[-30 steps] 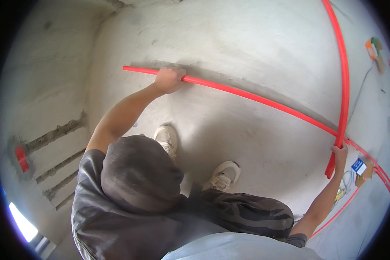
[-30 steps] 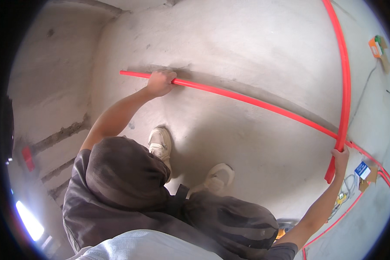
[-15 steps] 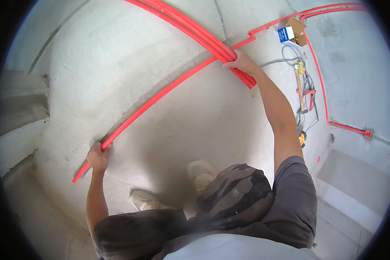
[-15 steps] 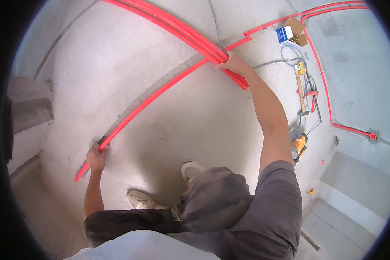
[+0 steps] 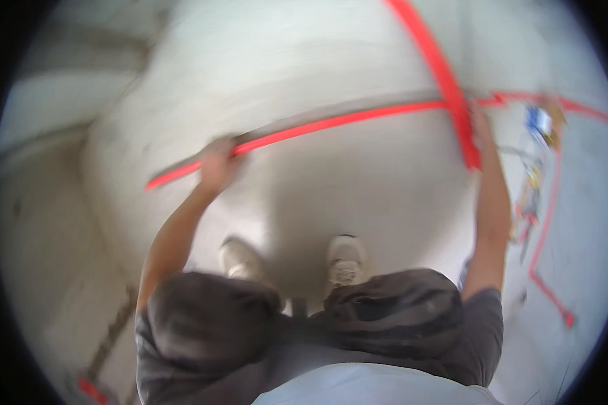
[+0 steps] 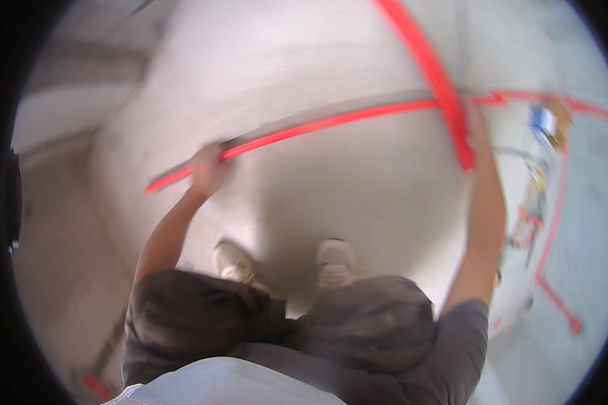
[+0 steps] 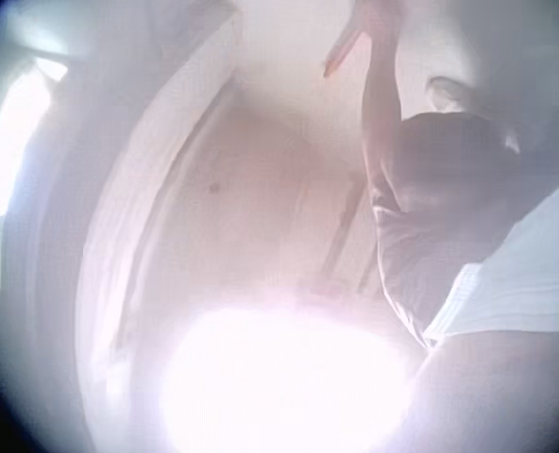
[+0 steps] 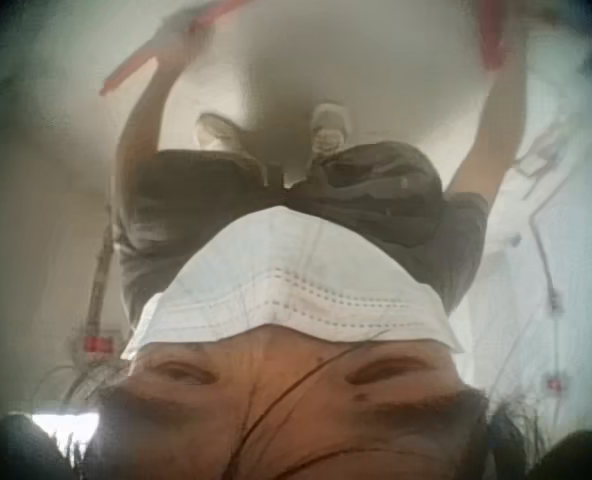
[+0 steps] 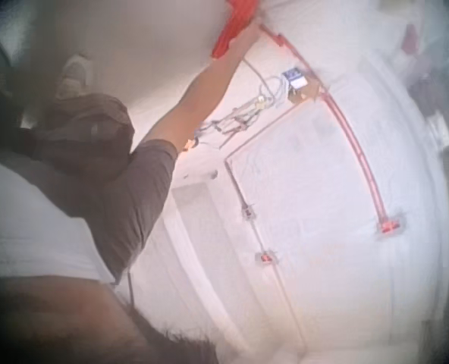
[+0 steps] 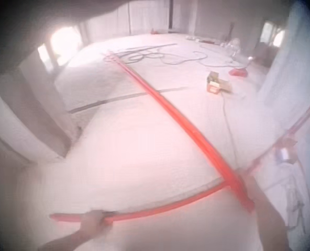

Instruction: The person installs red electrical conduits along a concrete wall and ceiling. They use a rotary hammer to cut grooves, a hammer and nails to secure the conduits, and a pipe cutter to trim sections. The person also bends conduit pieces to fit corners.

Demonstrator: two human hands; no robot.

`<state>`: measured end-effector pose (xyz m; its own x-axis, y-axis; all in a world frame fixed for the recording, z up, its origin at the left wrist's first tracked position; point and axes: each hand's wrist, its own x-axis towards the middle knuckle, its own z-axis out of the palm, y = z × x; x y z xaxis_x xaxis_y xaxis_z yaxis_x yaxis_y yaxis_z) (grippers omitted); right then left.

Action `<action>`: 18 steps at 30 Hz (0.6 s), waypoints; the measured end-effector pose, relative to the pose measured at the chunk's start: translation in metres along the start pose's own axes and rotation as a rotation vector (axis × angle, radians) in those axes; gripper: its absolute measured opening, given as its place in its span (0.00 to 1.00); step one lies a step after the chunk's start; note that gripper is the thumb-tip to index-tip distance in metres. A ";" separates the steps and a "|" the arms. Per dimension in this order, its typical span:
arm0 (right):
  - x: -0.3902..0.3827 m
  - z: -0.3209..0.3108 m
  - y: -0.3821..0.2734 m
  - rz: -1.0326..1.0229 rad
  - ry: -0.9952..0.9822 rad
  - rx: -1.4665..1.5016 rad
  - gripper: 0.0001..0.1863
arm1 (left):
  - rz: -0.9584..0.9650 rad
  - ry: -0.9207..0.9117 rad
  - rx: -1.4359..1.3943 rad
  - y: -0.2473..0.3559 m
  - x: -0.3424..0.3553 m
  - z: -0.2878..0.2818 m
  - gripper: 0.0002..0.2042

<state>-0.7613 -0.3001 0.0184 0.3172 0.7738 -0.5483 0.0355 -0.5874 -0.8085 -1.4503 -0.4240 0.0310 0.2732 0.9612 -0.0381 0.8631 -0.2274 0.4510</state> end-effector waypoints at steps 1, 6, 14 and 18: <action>-0.006 0.005 0.000 -0.018 -0.005 0.076 0.29 | -0.005 -0.011 0.064 -0.002 -0.004 0.001 0.11; -0.003 0.020 -0.010 -0.054 0.243 -0.486 0.34 | -0.016 0.114 0.171 0.008 -0.023 0.002 0.13; 0.023 -0.006 0.022 -0.269 0.166 -0.544 0.41 | 0.005 0.107 0.281 0.004 -0.041 0.003 0.14; -0.012 0.026 0.008 -0.364 0.279 -0.944 0.42 | 0.028 0.119 0.295 0.006 -0.043 0.007 0.15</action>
<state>-0.7895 -0.3076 0.0131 0.3417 0.9294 -0.1395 0.8594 -0.3691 -0.3539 -1.4539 -0.4674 0.0292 0.2621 0.9615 0.0830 0.9467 -0.2729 0.1714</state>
